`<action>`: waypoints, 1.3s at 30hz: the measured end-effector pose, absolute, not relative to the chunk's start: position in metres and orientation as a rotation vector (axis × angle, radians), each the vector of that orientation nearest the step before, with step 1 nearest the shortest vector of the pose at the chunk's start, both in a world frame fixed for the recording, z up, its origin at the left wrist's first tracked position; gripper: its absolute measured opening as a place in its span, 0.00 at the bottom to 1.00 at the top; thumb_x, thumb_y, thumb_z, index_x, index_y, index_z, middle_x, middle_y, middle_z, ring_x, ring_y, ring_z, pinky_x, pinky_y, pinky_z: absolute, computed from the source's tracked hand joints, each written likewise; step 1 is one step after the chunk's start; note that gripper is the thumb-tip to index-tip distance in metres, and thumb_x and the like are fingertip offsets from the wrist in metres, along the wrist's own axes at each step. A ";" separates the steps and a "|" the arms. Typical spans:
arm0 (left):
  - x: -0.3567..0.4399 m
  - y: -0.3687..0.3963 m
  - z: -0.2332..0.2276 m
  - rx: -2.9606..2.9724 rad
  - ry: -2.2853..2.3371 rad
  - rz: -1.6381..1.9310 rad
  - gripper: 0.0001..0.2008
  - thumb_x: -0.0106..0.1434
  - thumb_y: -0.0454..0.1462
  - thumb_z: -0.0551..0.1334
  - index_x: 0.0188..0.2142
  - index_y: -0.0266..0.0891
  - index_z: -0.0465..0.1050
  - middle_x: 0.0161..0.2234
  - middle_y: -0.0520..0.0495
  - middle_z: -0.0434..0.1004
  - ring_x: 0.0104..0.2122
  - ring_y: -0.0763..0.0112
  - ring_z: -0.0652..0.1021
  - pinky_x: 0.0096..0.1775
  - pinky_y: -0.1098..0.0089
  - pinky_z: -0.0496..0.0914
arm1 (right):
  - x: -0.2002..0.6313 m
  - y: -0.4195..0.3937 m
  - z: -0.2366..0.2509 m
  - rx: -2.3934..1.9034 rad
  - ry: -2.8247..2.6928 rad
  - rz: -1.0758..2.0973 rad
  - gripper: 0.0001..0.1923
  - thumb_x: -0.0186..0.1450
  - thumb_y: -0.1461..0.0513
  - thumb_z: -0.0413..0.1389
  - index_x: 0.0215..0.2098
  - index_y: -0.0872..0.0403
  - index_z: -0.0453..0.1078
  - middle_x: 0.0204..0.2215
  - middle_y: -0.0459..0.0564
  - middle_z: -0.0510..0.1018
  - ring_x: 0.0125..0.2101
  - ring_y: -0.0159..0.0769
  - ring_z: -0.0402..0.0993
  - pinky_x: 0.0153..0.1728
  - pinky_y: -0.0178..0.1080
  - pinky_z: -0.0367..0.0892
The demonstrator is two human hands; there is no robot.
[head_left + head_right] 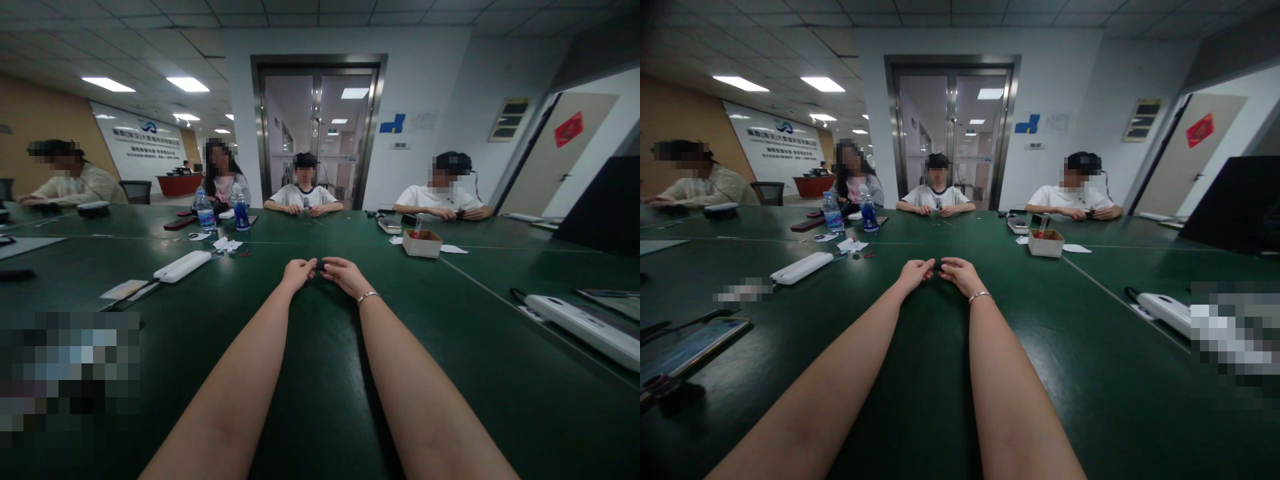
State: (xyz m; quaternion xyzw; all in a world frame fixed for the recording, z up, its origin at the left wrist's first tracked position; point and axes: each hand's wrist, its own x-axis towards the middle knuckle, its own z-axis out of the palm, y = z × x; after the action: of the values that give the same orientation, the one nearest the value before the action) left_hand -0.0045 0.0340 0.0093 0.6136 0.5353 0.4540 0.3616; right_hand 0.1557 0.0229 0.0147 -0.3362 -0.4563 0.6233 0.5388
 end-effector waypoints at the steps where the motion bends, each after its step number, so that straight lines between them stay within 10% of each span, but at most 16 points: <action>1: -0.004 0.034 0.010 1.582 1.383 1.169 0.18 0.56 0.49 0.58 0.23 0.35 0.71 0.21 0.48 0.73 0.21 0.73 0.71 0.28 0.71 0.65 | 0.156 0.023 0.015 -0.800 -1.084 1.483 0.10 0.56 0.75 0.57 0.34 0.59 0.72 0.30 0.50 0.77 0.28 0.32 0.76 0.32 0.33 0.75; 22: -0.006 0.033 0.011 1.661 1.517 1.075 0.25 0.60 0.52 0.49 0.18 0.38 0.69 0.17 0.48 0.70 0.17 0.73 0.68 0.25 0.71 0.61 | 0.157 0.020 0.018 -0.771 -1.112 1.568 0.11 0.57 0.76 0.56 0.35 0.59 0.71 0.30 0.51 0.77 0.30 0.32 0.77 0.34 0.33 0.74; 39: 0.000 0.031 0.005 1.671 1.217 1.201 0.16 0.55 0.43 0.62 0.42 0.37 0.66 0.34 0.45 0.72 0.28 0.74 0.73 0.27 0.75 0.65 | 0.154 0.026 0.015 -0.857 -1.018 1.490 0.03 0.59 0.70 0.58 0.31 0.59 0.69 0.24 0.48 0.75 0.23 0.31 0.75 0.25 0.32 0.73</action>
State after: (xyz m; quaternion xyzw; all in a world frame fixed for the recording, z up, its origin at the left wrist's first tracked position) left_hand -0.0002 0.0309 0.0049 0.6501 0.4737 0.4675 0.3665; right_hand 0.1539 0.0257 0.0150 -0.3606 -0.4286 0.6271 0.5413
